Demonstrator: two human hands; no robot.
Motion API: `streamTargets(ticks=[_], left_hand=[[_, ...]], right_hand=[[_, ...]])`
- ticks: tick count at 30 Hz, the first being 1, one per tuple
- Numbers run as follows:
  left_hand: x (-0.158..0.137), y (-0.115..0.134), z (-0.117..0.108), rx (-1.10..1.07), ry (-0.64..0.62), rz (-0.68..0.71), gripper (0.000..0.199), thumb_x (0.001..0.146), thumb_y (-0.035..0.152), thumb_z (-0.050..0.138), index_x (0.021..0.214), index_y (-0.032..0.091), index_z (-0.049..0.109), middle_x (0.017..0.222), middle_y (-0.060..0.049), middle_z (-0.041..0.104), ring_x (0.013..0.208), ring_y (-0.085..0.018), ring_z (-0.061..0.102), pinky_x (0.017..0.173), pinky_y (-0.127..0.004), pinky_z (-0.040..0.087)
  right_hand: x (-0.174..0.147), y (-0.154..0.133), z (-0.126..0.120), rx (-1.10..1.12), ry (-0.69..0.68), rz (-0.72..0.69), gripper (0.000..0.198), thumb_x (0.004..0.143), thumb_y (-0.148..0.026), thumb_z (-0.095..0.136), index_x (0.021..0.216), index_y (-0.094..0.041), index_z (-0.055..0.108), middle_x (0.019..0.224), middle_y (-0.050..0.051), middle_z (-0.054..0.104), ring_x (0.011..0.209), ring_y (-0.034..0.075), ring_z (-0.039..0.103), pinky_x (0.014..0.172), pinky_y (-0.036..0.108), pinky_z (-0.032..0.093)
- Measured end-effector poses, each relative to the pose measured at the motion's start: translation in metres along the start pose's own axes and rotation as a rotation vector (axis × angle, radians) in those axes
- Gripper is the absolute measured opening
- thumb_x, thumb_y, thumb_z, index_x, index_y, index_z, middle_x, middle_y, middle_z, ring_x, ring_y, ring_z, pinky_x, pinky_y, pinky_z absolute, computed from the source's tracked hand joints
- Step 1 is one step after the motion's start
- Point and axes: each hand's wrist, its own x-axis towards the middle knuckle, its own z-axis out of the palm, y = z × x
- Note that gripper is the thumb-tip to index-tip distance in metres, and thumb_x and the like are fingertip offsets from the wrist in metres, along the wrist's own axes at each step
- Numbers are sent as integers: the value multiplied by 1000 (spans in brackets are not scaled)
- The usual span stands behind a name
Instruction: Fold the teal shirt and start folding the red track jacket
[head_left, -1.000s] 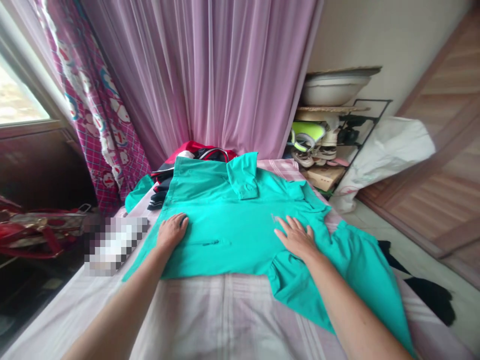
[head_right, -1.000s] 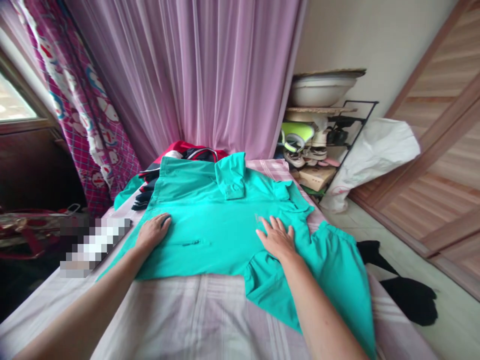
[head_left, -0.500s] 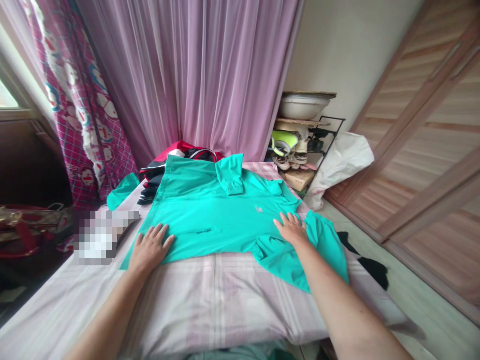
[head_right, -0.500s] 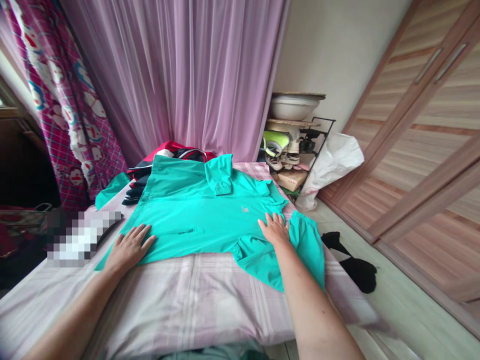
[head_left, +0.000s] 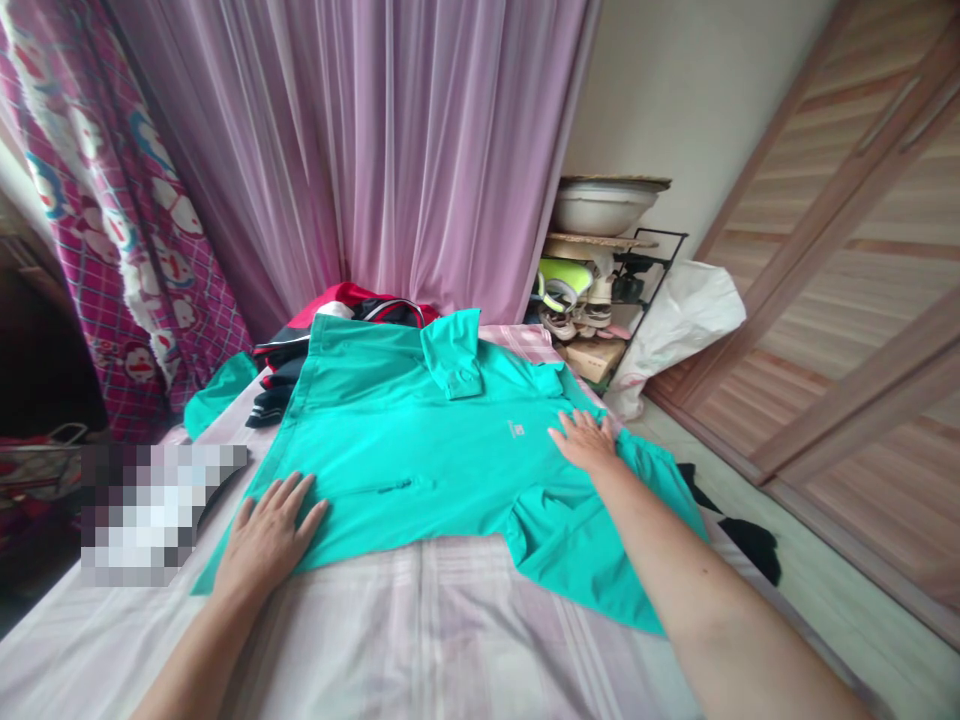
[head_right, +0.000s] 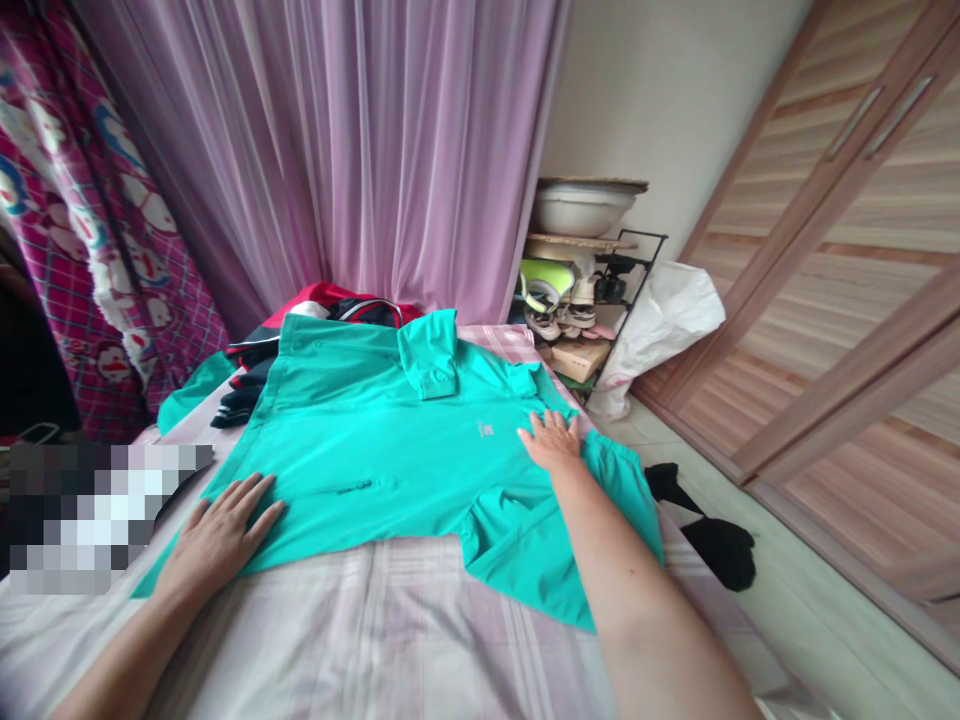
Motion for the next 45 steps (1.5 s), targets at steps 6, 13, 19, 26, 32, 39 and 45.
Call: streamTargets(ticks=[6,13,19,26,32,39,45], left_hand=[[1,-1,2,2,39,5,59,94,46,43,150,28,47,159,-6,44,149,-30,35,121,-54,26],[-1,8,-11,11,-23,-11,62,96,48,40,152,22,44,161,-9,41,150,-31,33,121,-54,25],[-5,15,-15,12,9,-11,58,97,46,42,150,24,47,159,-8,44,148,-30,36,120,-53,26],[-4,16,-16,2,28,-9,58,98,47,41,149,21,48,158,-11,45,147,-31,37,120,-53,27],[-4,15,-13,-36,45,-21,57,97,48,43,149,24,48,157,-9,46,147,-31,37,120,-54,26],[-5,16,-15,-39,28,-22,58,98,49,40,149,22,48,158,-9,46,148,-31,36,120,-53,25],[-4,16,-14,-42,46,-29,56,97,50,41,148,27,49,158,-7,46,147,-30,38,120,-53,26]], right_hand=[[12,27,10,54,-45,223,65,102,-51,20,156,-21,37,160,18,37,144,30,39,116,55,23],[-23,-22,-8,69,114,33,64,102,-48,26,160,-21,29,166,15,26,151,32,23,119,60,18],[-65,-45,-7,144,-139,-46,61,103,-51,23,158,-27,33,167,9,28,153,26,24,120,56,21],[-100,-81,-40,476,61,-497,33,97,-39,52,119,-23,71,133,9,65,125,21,57,107,35,41],[-148,-85,-31,514,-9,-697,10,83,-26,71,92,-24,75,97,2,71,97,20,63,88,32,45],[-145,-69,-30,458,-79,-733,24,90,-19,57,99,-24,79,100,3,73,96,18,66,88,31,44],[-146,-68,-44,405,-125,-750,26,88,-18,56,95,-26,80,98,1,75,91,17,67,82,28,44]])
